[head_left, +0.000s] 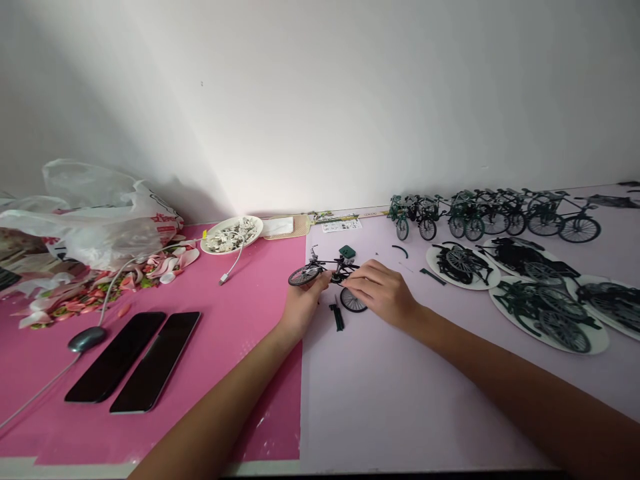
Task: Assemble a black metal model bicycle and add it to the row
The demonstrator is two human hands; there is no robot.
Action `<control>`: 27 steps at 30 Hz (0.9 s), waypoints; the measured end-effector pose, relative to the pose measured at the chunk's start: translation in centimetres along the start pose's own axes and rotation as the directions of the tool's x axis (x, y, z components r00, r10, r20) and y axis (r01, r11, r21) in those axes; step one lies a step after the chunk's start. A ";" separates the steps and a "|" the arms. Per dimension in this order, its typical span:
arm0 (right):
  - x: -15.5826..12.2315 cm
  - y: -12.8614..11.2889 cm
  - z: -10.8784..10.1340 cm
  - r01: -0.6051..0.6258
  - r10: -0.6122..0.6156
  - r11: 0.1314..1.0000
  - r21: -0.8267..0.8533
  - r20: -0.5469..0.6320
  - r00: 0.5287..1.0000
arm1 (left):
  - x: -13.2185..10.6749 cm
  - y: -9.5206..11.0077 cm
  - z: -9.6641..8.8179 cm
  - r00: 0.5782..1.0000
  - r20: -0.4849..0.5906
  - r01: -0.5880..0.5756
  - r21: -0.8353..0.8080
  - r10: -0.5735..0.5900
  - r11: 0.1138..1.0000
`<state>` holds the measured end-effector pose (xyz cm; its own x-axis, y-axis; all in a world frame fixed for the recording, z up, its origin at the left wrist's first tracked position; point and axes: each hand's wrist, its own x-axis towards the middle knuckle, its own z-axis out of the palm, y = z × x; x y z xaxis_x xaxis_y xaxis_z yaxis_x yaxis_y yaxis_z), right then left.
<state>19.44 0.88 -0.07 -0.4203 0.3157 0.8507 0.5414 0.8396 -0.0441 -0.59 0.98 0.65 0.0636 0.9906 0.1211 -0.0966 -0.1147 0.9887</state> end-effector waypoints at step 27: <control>0.7 -0.4 -0.2 0.003 -0.003 1.000 0.005 -0.070 0.998 | -0.1 0.0 0.2 0.992 0.050 -0.116 -0.008 0.117 0.993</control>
<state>19.12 0.69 0.67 -0.3698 0.2815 0.8854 0.5366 0.8427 -0.0438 -0.43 0.88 0.61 0.1018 0.9655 0.2398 -0.1108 -0.2285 0.9672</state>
